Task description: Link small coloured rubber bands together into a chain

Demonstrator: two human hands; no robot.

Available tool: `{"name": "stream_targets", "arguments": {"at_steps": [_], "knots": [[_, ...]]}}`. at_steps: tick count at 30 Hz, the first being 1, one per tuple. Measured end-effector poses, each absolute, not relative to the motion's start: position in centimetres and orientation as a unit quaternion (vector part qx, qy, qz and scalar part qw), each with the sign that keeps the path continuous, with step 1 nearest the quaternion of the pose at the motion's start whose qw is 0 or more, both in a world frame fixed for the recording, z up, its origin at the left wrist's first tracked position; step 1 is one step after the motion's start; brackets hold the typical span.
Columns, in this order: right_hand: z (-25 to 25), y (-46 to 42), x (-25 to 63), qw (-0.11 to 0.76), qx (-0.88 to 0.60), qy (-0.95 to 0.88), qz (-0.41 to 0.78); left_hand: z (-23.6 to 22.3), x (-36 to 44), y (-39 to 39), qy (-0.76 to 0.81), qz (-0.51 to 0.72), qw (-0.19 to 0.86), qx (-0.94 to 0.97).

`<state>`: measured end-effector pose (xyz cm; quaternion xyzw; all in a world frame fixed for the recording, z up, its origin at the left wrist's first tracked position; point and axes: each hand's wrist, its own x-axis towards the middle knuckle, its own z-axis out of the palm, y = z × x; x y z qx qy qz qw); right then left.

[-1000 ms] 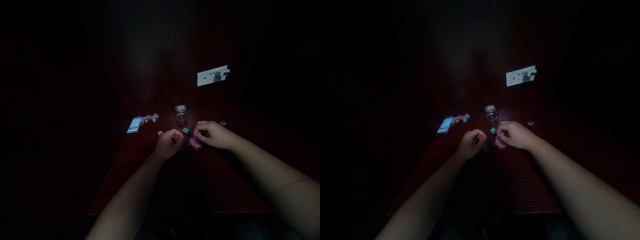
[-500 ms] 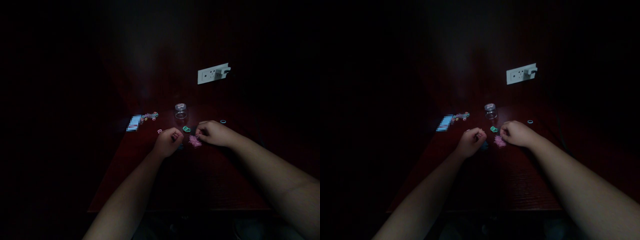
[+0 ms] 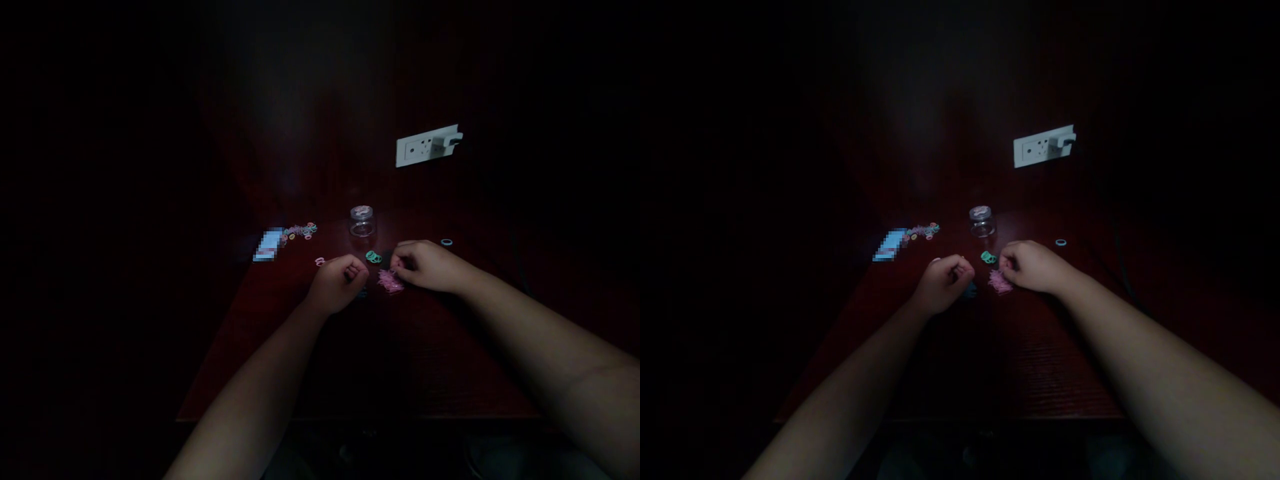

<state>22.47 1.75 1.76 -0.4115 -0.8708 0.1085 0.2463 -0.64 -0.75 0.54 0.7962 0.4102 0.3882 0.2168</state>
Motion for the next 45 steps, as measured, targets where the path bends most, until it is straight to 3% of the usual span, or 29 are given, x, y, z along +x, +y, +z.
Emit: {"name": "stream_targets", "arguments": {"at_steps": [17,31,45], "knots": [[1.93,1.7,22.68,0.248,-0.43,-0.864,0.084,0.56,-0.66,-0.87,0.408,0.384,0.218,0.799],[2.42,1.1,21.95,0.315,-0.352,-0.871,0.136,0.59,-0.61,-0.93,0.396,0.384,0.231,0.802],[1.93,1.96,22.81,0.249,-0.384,-0.876,0.15,0.61,-0.72,-0.98,0.401,0.375,0.218,0.807]]}}
